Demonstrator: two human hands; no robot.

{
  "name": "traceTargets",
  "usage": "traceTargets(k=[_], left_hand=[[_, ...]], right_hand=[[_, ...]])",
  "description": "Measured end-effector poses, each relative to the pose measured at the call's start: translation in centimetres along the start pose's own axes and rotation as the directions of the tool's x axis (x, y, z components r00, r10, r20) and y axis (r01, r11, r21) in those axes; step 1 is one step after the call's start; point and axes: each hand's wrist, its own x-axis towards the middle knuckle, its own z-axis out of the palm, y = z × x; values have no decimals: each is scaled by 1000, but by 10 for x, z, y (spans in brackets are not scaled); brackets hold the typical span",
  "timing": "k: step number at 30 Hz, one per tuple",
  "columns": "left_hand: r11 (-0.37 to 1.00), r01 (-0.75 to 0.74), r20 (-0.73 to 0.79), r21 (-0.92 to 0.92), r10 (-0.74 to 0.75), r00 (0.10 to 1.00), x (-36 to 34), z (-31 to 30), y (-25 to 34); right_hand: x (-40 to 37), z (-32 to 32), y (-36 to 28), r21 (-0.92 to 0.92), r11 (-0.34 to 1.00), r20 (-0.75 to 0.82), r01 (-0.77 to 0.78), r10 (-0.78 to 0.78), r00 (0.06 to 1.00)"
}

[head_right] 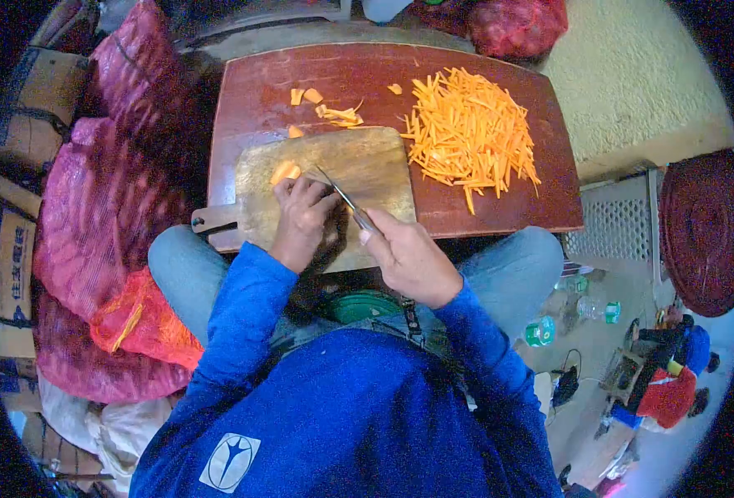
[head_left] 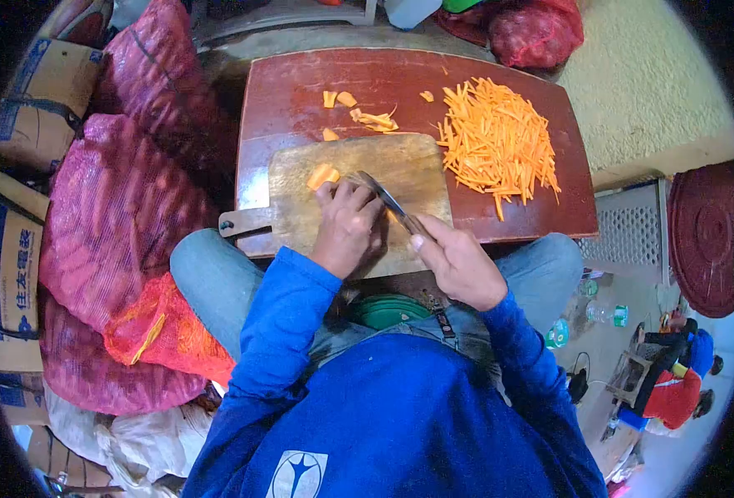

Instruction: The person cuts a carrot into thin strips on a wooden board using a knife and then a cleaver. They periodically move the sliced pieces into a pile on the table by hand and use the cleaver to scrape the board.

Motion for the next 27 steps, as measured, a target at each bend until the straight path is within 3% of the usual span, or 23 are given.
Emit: traceTargets(k=[5,7,14,17,19,20,22,25,26,27], left_hand=[[1000,-10,20,-7,10,1000,1,0,2],[1000,-29,-51,12,29,998,2,2,0],[1000,14,-12,3,-14,1000,1,2,1],[1000,8,2,1,-8,1000,0,2,-1],[1000,16,2,-10,-16,1000,-2,0,-2],[1000,21,-1,-5,-21,1000,-3,0,-5],[998,7,-113,-58,-13,994,-2,-1,-9],[994,100,-212,47,-88,973,8,-16,-17],[989,128,-223,75,-109,969,10,-21,-24],[990,125,-224,71,-106,969,11,-25,-29]], right_hand=[[12,8,4,-52,996,-61,77,-81,995],[16,5,-3,-48,997,-38,60,-61,997],[5,7,7,-14,999,-30,-31,30,999],[13,7,9,-140,987,-78,84,-96,992],[15,3,2,34,999,-56,16,-14,998],[16,3,5,33,999,-49,21,-19,999],[10,3,15,142,988,-189,54,-27,982],[1,-3,15,256,967,-147,14,25,989],[-4,-5,11,314,944,-57,-98,122,991],[-9,-3,9,312,945,-62,-99,124,990]])
